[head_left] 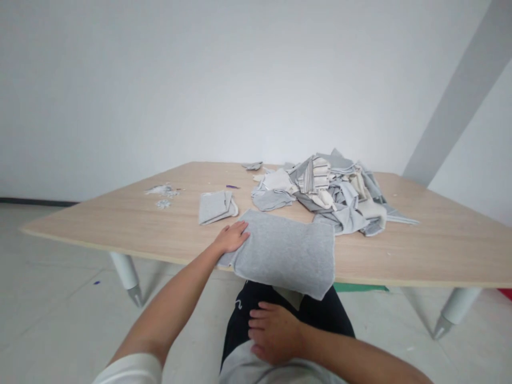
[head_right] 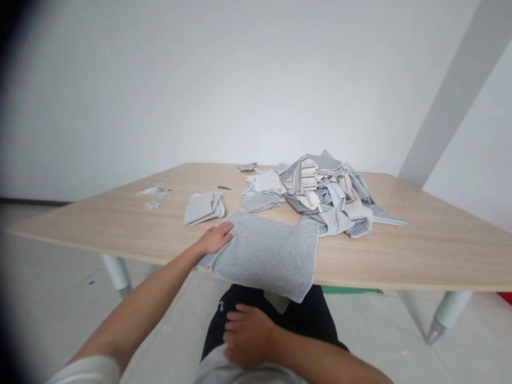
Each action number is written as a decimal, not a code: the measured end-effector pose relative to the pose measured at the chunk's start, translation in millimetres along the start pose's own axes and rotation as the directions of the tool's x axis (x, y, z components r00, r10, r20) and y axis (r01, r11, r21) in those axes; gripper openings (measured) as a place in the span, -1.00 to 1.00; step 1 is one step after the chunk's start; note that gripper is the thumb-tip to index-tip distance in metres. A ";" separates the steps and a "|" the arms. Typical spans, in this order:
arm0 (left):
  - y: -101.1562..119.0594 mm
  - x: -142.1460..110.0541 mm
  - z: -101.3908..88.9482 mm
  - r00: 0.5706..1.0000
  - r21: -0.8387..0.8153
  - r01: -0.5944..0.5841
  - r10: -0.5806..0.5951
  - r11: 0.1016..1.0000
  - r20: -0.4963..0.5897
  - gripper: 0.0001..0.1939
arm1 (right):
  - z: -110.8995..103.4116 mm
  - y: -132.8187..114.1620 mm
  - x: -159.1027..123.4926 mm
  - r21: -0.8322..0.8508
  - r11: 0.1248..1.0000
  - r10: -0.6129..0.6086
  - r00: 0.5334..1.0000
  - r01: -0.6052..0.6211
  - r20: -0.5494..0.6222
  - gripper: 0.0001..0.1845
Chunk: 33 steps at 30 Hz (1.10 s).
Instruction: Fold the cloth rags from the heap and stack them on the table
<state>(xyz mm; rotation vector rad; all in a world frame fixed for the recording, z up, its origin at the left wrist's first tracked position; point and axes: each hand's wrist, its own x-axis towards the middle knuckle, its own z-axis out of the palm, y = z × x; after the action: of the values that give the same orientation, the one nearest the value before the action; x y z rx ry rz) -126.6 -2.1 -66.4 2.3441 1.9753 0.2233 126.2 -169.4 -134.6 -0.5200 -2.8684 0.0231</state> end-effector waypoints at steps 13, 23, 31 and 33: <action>-26.2 -12.9 -6.4 0.997 0.006 0.020 -0.020 1.000 0.073 -0.25 | -96.5 135.1 -18.8 -0.051 0.774 0.620 0.772 -0.631 -0.138 -0.45; -52.6 -20.7 -40.4 0.982 0.137 0.068 -0.091 0.988 0.168 -0.32 | -94.9 127.9 -3.8 -0.051 0.816 0.575 0.818 -0.576 -0.030 -0.50; 13.0 4.4 -60.4 0.987 0.096 -0.087 0.099 0.992 -0.130 -0.55 | -93.9 116.4 16.7 -0.083 0.870 0.484 0.874 -0.486 -0.041 -0.49; 48.1 15.4 -54.3 0.976 -0.012 -0.166 0.163 0.986 -0.144 -0.59 | -90.7 114.9 22.8 -0.070 0.873 0.478 0.876 -0.482 -0.068 -0.42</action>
<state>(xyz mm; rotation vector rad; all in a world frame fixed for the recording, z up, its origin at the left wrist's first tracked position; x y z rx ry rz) -85.6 2.5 -4.9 2.5437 1.8232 0.4334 165.3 -56.0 -47.6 -1.2219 -2.6230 -0.0298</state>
